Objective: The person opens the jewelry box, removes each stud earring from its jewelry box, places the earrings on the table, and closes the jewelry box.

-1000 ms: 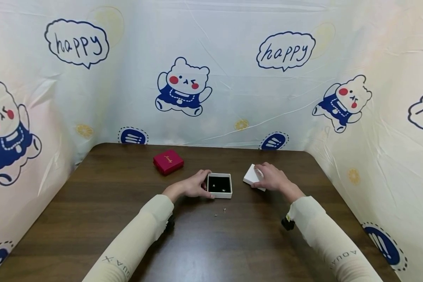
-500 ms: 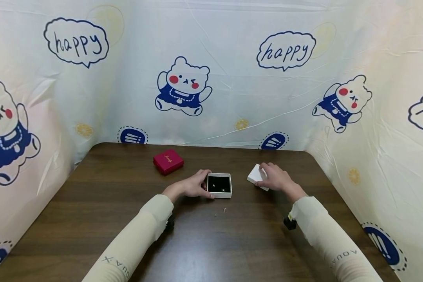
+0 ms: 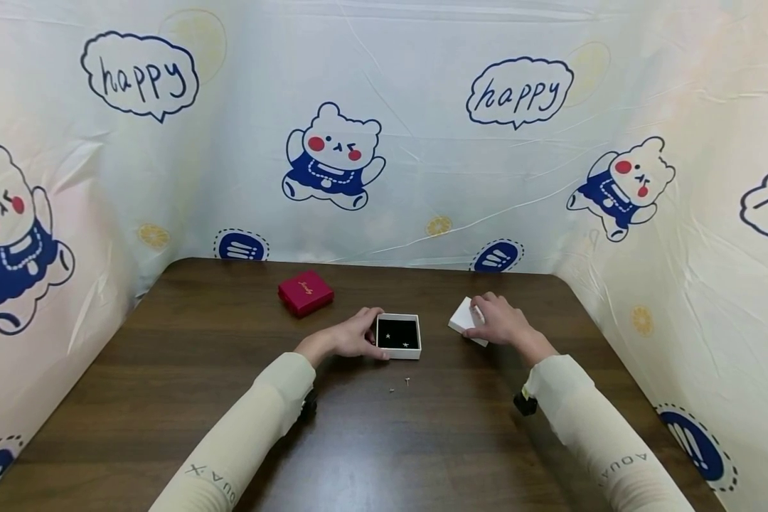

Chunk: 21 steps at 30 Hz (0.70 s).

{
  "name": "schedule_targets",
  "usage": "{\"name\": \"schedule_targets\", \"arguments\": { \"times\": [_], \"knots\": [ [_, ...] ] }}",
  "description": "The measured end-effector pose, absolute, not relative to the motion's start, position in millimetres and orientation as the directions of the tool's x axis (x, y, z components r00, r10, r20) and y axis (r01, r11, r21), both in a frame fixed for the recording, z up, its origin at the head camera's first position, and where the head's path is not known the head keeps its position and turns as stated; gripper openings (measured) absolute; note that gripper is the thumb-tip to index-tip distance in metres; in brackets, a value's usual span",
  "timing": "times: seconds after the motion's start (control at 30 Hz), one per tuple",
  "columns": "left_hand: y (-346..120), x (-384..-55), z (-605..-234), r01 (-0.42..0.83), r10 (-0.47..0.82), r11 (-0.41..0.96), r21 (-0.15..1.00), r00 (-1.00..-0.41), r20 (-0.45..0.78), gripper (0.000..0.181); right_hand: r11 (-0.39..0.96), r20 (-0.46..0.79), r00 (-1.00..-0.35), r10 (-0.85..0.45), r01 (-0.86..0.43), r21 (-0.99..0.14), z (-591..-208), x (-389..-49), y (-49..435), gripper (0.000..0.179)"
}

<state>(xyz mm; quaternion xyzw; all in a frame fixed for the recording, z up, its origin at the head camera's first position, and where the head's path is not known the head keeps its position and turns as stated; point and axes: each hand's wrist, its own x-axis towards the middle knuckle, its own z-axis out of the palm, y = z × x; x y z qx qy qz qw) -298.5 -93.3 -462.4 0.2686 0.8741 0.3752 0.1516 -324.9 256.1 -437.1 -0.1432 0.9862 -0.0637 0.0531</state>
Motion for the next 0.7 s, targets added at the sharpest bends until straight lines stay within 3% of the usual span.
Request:
{"name": "schedule_targets", "arguments": {
  "times": [0.47, 0.7],
  "knots": [
    [-93, -298, -462, 0.354, 0.583, 0.576, 0.737, -0.81, -0.067, 0.087, 0.921, -0.022, -0.924, -0.383, -0.379, -0.093, -430, -319, 241, 0.051],
    [-94, -300, -462, 0.363, 0.589, 0.576, 0.732, -0.805, -0.064, 0.085, 0.895, -0.014, -0.902, -0.432, -0.426, -0.132, -427, -314, 229, 0.049]
  ]
}}
